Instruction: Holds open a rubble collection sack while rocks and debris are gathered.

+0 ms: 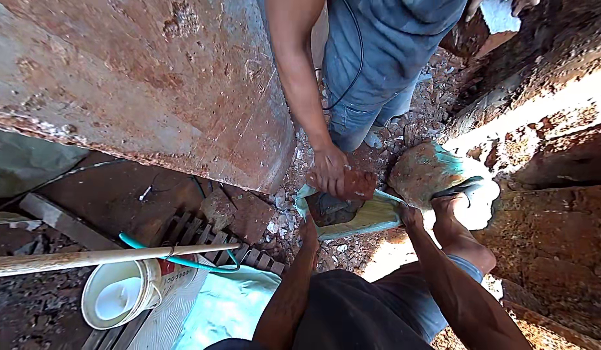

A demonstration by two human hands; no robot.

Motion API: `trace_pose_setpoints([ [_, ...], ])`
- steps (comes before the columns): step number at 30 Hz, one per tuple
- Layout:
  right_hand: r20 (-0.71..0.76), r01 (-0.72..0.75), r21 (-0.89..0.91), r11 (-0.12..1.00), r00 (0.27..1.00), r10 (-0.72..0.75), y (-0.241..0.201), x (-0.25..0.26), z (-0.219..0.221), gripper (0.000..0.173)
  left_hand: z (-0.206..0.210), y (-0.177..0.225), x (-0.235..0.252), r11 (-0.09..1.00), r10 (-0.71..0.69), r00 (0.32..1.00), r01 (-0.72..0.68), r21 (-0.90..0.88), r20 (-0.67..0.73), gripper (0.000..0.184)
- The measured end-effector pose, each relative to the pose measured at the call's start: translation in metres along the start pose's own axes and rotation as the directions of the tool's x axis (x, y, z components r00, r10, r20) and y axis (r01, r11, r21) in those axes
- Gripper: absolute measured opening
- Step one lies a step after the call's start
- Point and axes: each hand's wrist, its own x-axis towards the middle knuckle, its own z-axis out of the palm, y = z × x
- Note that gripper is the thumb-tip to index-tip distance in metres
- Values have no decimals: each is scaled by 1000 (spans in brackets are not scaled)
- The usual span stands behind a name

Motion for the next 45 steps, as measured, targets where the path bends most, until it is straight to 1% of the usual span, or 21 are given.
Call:
trace_pose_setpoints([
  [5, 13, 26, 15, 1000, 1000, -27, 4, 2, 1, 52, -1, 0, -4, 999, -38, 998, 36, -32, -59, 51],
  [9, 16, 30, -28, 999, 999, -30, 4, 3, 1, 48, 0, -2, -3, 997, -52, 993, 44, -69, -108, 52],
  [13, -11, 39, -49, 998, 999, -39, 2, 1, 1, 44, 1, -2, -1, 996, -42, 992, 32, -79, -121, 51],
  [18, -36, 45, -22, 999, 998, -46, -1, -2, 2, 45, 1, -3, 1, 995, -23, 991, 11, -98, -131, 49],
  [23, -40, 43, -52, 998, 998, -45, -7, -1, 1, 46, 1, -2, 0, 996, -18, 989, 6, -89, -144, 48],
  [28, -19, 27, -75, 997, 999, -29, -8, 6, 1, 45, 1, -2, 1, 995, -10, 992, -3, -100, -123, 47],
  [32, -11, 24, -127, 992, 1000, -25, -10, 5, 1, 45, 1, -3, 3, 996, -6, 991, -6, -94, -131, 47],
  [36, -1, 69, -194, 978, 997, -71, -17, -1, 1, 42, -1, -5, 5, 996, 16, 993, -26, -83, -116, 46],
  [39, 36, 117, -293, 949, 993, -111, -32, -4, 3, 40, -4, 0, 7, 998, 28, 995, -35, -60, -98, 44],
  [42, 54, 138, -320, 937, 990, -127, -42, -9, 8, 38, -10, 3, 11, 999, 39, 996, -42, -34, -83, 43],
  [45, 59, 139, -339, 930, 990, -126, -39, -10, 6, 38, -10, 1, 8, 996, 52, 997, -56, -74, -58, 43],
])
